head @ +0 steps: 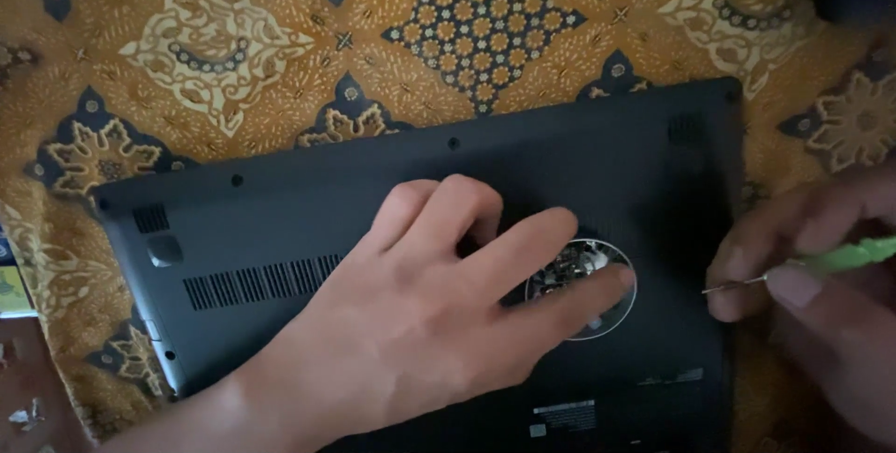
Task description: The person is assembling a laptop by attaching the bottom cover and screwing it into place.
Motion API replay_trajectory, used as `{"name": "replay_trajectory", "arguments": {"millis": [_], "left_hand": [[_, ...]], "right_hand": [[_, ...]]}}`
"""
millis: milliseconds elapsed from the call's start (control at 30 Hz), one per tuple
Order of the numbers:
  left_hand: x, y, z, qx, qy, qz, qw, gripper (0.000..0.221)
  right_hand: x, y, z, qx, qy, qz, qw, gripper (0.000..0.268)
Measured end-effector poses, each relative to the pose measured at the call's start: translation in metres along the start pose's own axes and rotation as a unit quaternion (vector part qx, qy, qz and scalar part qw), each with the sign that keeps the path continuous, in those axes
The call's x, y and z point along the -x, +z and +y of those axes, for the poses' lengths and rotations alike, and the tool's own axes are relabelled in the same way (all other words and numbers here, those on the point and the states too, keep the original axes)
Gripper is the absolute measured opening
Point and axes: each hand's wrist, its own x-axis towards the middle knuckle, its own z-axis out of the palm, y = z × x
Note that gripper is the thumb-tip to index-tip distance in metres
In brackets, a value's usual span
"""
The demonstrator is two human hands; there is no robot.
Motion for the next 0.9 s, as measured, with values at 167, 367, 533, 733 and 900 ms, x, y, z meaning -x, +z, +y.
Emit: {"name": "replay_trajectory", "arguments": {"millis": [167, 367, 533, 733, 900], "left_hand": [[-0.001, 0.001, 0.002, -0.016, -0.001, 0.007, 1.000, 0.024], [-0.003, -0.002, 0.002, 0.015, -0.006, 0.041, 0.999, 0.012], [0.006, 0.000, -0.002, 0.043, -0.009, -0.003, 0.999, 0.036], [-0.003, -0.012, -0.001, 0.079, -0.013, -0.002, 0.997, 0.017], [-0.004, -0.011, -0.001, 0.082, -0.013, -0.010, 0.996, 0.019]], "right_hand": [[-0.001, -0.003, 0.010, -0.034, -0.017, -0.028, 0.999, 0.024], [-0.003, -0.003, 0.001, -0.035, -0.031, -0.044, 0.998, 0.024], [-0.002, 0.001, 0.002, -0.058, -0.047, -0.047, 0.996, 0.022], [-0.003, -0.002, 0.003, -0.044, -0.047, -0.056, 0.996, 0.021], [-0.001, -0.006, 0.007, -0.033, -0.019, -0.057, 0.998, 0.022]]}}
